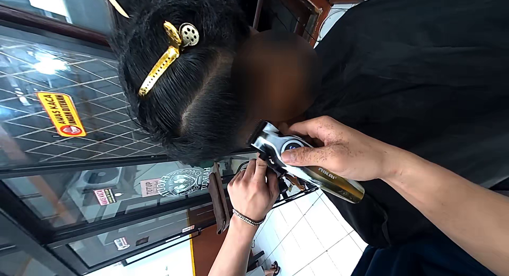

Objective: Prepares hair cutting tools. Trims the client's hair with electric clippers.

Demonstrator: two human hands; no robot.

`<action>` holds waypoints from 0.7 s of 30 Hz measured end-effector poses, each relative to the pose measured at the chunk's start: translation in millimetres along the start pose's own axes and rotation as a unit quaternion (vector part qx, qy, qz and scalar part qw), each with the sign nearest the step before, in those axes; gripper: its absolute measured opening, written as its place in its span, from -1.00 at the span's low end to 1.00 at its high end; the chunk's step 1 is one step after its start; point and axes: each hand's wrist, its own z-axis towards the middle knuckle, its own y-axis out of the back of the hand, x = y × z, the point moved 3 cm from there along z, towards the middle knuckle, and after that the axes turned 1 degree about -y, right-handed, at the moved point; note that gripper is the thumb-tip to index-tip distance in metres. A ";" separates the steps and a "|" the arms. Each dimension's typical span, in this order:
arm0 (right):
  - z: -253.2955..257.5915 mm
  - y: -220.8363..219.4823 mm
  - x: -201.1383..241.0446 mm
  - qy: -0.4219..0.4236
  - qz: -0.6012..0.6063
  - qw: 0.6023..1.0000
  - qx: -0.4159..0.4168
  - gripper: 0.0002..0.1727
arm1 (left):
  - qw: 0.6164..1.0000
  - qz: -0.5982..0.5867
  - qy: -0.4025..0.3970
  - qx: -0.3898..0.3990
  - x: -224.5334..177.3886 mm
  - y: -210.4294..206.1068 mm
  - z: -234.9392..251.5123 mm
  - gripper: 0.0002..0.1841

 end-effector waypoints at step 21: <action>-0.7 5.4 8.3 0.000 -0.036 0.999 -0.002 -0.76 | 1.000 -0.003 0.006 -0.006 -2.6 -1.8 -0.1 -0.66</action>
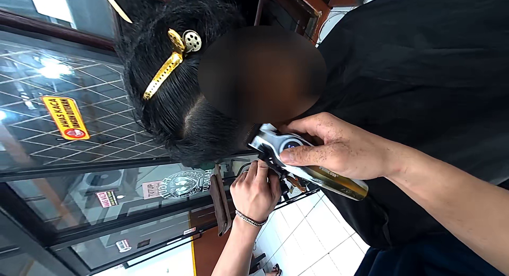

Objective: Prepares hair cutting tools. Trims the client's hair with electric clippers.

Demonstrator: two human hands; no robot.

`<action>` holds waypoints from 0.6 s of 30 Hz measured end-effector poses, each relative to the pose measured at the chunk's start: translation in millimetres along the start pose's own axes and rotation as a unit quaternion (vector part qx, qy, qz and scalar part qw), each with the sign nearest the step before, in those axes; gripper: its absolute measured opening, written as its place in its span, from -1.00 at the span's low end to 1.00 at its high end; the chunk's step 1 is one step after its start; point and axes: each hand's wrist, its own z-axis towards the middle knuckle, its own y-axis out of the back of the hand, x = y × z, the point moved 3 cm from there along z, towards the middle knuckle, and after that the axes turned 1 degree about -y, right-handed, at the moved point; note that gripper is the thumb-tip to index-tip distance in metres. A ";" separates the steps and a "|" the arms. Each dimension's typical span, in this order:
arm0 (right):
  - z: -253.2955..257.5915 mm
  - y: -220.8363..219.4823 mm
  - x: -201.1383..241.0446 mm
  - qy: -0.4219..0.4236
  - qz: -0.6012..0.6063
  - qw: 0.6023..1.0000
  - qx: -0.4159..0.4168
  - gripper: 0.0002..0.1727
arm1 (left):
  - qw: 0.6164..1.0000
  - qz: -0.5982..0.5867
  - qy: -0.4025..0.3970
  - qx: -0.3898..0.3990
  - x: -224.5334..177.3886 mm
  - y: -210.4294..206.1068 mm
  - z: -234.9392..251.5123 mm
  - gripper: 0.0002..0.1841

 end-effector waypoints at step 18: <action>-5.5 -28.9 0.6 -0.018 -0.050 0.997 -0.056 -0.70 | 1.000 -0.008 -0.008 -0.012 -0.5 -13.1 -5.7 -0.60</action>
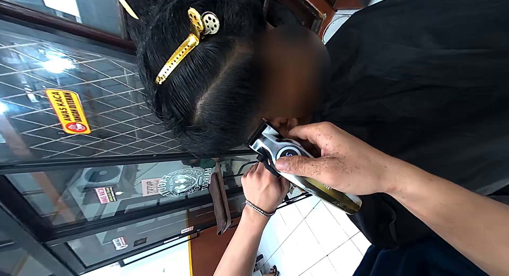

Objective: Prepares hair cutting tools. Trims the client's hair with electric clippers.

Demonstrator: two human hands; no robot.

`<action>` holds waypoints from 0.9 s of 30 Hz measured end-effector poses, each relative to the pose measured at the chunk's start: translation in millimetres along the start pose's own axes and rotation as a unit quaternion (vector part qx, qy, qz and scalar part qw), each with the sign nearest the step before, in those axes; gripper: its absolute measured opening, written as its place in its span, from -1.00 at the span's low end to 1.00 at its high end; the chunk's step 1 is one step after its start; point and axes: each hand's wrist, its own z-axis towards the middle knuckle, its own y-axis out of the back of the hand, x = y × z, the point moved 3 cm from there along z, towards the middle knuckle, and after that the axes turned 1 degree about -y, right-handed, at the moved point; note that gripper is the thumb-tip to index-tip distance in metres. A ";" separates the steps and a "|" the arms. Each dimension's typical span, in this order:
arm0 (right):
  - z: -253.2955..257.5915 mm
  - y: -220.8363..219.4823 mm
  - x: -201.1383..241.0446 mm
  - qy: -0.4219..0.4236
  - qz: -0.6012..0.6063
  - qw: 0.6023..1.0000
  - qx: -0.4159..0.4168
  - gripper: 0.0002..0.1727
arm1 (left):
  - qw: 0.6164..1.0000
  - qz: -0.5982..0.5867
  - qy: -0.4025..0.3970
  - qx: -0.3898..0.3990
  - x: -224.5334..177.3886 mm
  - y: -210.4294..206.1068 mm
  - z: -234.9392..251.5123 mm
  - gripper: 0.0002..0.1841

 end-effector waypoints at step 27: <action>-16.3 3.4 -5.3 -0.026 -0.002 0.999 -0.034 -0.70 | 1.000 -0.019 0.008 -0.009 0.2 -5.9 2.5 -0.65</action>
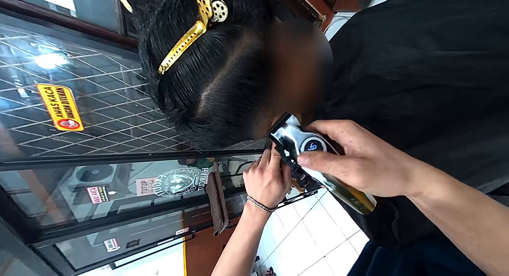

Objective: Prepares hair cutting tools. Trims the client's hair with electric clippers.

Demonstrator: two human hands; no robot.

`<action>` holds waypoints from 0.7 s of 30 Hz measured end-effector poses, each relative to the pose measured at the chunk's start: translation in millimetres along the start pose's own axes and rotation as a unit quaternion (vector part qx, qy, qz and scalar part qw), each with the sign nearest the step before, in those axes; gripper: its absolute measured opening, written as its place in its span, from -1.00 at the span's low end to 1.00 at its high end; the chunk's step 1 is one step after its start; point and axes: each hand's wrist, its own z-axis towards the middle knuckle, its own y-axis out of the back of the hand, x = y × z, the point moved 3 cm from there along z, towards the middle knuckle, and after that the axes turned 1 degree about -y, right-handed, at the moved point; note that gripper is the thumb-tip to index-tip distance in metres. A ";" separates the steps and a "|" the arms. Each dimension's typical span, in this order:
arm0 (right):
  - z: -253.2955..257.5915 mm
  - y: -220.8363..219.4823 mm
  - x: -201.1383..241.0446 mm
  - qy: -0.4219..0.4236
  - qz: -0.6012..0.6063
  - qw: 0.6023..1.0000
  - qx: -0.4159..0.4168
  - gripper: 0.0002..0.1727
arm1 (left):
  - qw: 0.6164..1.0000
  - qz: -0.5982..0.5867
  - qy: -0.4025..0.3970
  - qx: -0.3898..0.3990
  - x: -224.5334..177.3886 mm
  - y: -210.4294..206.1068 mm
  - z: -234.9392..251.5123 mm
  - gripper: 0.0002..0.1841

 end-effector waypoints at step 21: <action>10.2 0.5 13.0 0.045 -0.050 0.998 0.010 -0.69 | 1.000 0.004 -0.020 -0.013 1.0 2.3 1.4 -0.60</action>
